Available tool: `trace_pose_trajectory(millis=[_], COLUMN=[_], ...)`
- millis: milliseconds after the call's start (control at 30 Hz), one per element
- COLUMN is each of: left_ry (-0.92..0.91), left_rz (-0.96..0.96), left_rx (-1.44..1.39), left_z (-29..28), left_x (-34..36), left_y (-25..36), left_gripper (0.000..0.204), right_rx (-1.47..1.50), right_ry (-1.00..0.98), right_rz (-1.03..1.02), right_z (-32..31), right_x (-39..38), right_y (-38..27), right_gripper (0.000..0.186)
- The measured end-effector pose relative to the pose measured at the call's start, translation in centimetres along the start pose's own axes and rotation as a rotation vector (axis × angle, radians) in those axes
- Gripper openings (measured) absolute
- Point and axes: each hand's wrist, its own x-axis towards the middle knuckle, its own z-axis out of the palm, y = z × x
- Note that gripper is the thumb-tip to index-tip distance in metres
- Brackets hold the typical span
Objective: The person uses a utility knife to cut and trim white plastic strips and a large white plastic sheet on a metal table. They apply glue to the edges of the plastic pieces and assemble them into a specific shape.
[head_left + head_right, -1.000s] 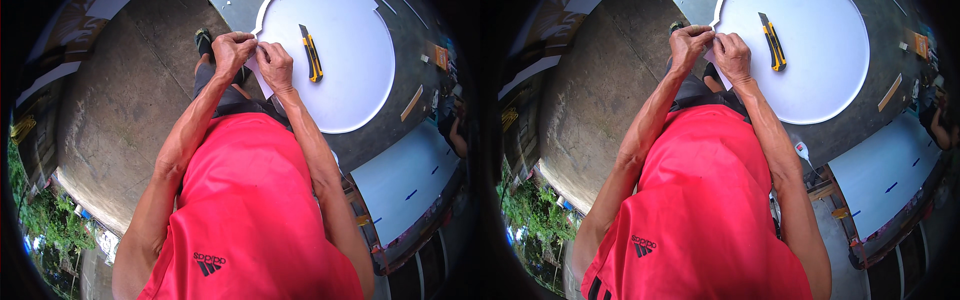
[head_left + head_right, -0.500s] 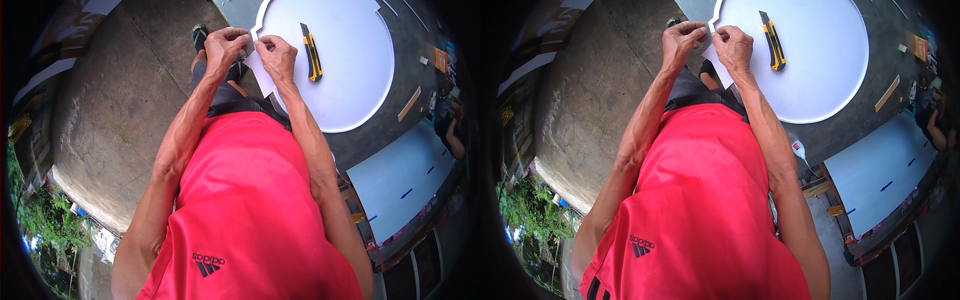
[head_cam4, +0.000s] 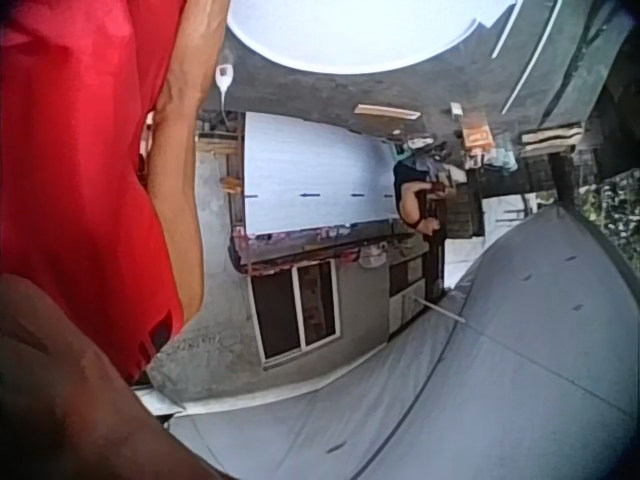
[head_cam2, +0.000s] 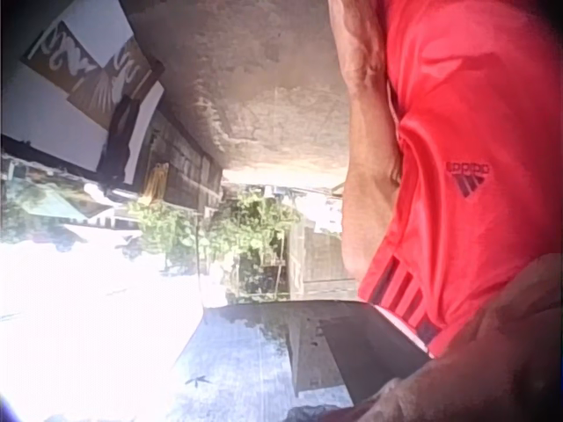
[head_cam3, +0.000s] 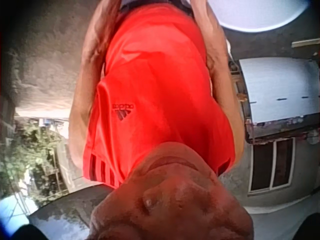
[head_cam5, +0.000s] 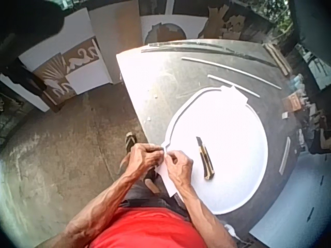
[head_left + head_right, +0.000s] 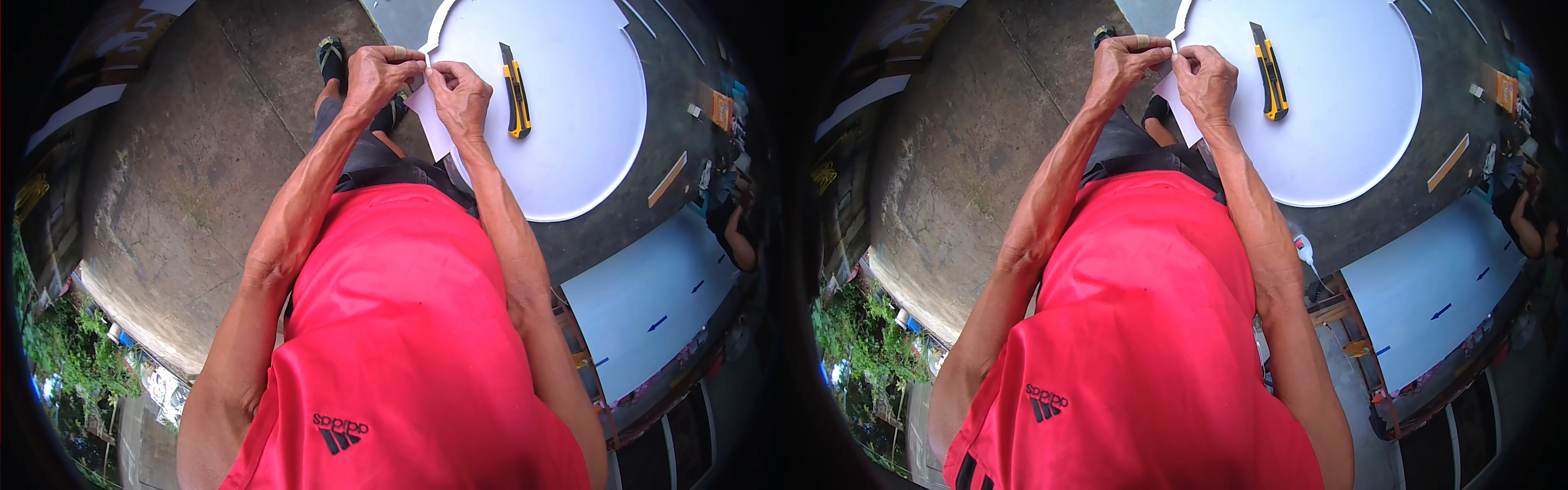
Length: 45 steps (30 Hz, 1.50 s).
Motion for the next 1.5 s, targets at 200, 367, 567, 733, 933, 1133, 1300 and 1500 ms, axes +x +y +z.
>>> trace_pose_trajectory(millis=[200,367,567,733,933,1133,1300,1500], left_ry=[0.049,-0.022,-0.224,-0.201,-0.184,-0.223,-0.176,-0.111], left_rz=[0.062,0.088,0.061,0.04,0.069,-0.054,-0.022,-0.028], left_rx=[-0.017,0.166,0.209,0.029,0.149,0.153,0.183,0.244], left_z=[0.2,-0.6,-2.4,-3.9,-3.0,-1.7,-1.2,-0.6], left_x=[0.2,1.3,3.1,4.2,3.3,3.3,3.9,3.6], left_y=[-0.8,-0.9,0.1,-1.5,-0.9,0.2,-0.4,0.0], left_gripper=[0.021,0.021,0.022,0.028,0.027,0.026,0.022,0.022], right_rx=[0.002,0.053,0.027,0.007,0.052,0.05,0.049,0.098], right_ry=[0.001,-0.008,-0.128,-0.233,-0.289,-0.312,-0.303,-0.276], right_rz=[-0.015,0.074,0.258,0.402,0.44,0.424,0.412,0.329], right_z=[0.1,0.3,-0.9,-1.7,-2.2,-2.2,-2.0,-2.0], right_x=[0.0,0.2,1.7,2.9,3.4,3.4,3.4,2.5], right_y=[0.0,0.0,-0.6,-1.7,-1.6,-1.5,-1.2,-0.6], right_gripper=[0.013,0.015,0.018,0.016,0.015,0.015,0.014,0.016])
